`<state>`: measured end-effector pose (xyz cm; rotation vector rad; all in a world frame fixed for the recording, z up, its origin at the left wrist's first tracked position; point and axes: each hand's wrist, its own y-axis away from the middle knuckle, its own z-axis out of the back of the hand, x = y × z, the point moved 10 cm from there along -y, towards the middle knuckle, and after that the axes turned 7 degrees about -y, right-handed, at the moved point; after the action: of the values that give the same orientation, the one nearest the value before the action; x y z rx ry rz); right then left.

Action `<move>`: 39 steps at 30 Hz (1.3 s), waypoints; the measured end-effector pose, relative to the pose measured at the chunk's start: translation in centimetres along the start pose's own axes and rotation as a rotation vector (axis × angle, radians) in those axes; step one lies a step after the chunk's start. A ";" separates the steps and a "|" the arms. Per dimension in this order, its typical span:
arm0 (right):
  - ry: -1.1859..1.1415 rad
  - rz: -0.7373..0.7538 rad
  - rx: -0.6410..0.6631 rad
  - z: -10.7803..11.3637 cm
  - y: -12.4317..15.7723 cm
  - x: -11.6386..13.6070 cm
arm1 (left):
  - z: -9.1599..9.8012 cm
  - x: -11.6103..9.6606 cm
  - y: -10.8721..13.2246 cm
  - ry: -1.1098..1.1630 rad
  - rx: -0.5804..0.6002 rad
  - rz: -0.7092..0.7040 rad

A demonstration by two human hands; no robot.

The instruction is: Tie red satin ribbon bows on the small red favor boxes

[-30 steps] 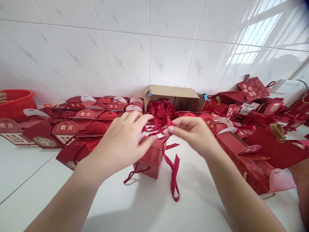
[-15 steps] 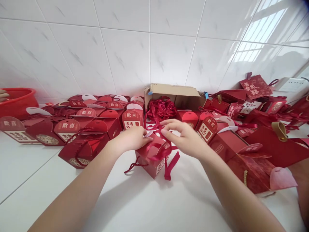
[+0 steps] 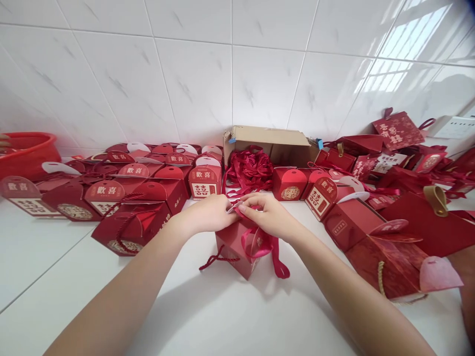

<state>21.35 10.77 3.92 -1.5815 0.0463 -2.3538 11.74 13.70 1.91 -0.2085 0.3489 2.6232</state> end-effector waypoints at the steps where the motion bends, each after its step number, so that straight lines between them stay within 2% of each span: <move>1: -0.007 -0.003 0.007 -0.1 0.0 0.0 | 0.1 -0.3 0.2 0.009 0.001 -0.013; 3: -0.024 -0.009 0.028 -0.3 0.1 0.1 | 0.5 -1.2 0.7 0.067 0.031 -0.094; 6: -0.033 -0.007 0.044 -0.5 0.2 0.3 | 0.7 -2.3 2.2 0.190 0.178 -0.237; 8: -0.036 0.007 0.036 -0.4 0.3 0.6 | 0.6 -1.7 3.0 0.247 0.284 -0.238; 10: -0.042 0.015 0.035 -0.4 0.3 0.8 | 0.9 -0.7 3.4 0.314 0.320 -0.201; 12: -0.042 0.011 0.053 -0.5 0.3 0.7 | 1.4 -0.2 3.2 0.385 0.293 -0.184; 14: -0.041 0.009 0.073 -0.8 0.4 0.6 | 1.6 -0.6 2.8 0.416 0.258 -0.216; 18: -0.030 0.024 0.055 -1.1 0.3 0.5 | 1.4 -2.0 1.8 0.379 0.188 -0.266; 21: -0.025 0.026 0.032 -0.6 0.1 0.8 | 2.0 -1.4 1.5 0.314 0.104 -0.215; 23: -0.007 0.031 -0.057 1.1 0.4 1.3 | 3.2 0.7 1.9 0.259 0.006 -0.099; 24: 0.001 0.034 -0.125 2.4 0.7 1.6 | 4.2 2.5 2.3 0.218 -0.076 0.007; 27: 0.049 0.026 -0.307 6.5 3.1 2.6 | 9.1 7.7 5.5 0.010 -0.468 0.319; 29: 0.147 0.003 -0.326 8.0 5.2 3.2 | 11.8 8.0 7.8 -0.133 -0.749 0.336; 30: 0.215 -0.018 -0.287 8.0 6.3 3.2 | 12.3 7.3 8.4 -0.162 -0.848 0.282; 31: 0.281 -0.048 -0.227 7.6 7.2 3.0 | 12.1 6.3 8.4 -0.144 -0.894 0.199; 32: 0.334 -0.082 -0.152 6.9 8.1 2.5 | 11.3 5.3 7.8 -0.082 -0.873 0.110; 33: 0.366 -0.114 -0.078 6.0 8.8 1.9 | 9.9 4.1 6.6 0.013 -0.790 0.010; 35: 0.362 -0.146 0.030 4.1 9.6 0.5 | 5.9 1.3 4.0 0.227 -0.495 -0.164; 36: 0.330 -0.137 0.060 3.3 9.7 0.0 | 3.9 0.0 3.2 0.303 -0.367 -0.208; 37: 0.289 -0.116 0.076 2.5 9.6 -0.4 | 2.3 -0.9 2.8 0.366 -0.279 -0.224; 39: 0.205 -0.071 0.068 1.7 9.1 -1.1 | 0.3 -1.6 2.7 0.473 -0.203 -0.207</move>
<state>25.41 2.63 1.81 -1.3274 -0.0452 -2.5360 11.84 10.80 3.04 -0.8906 0.1997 2.3791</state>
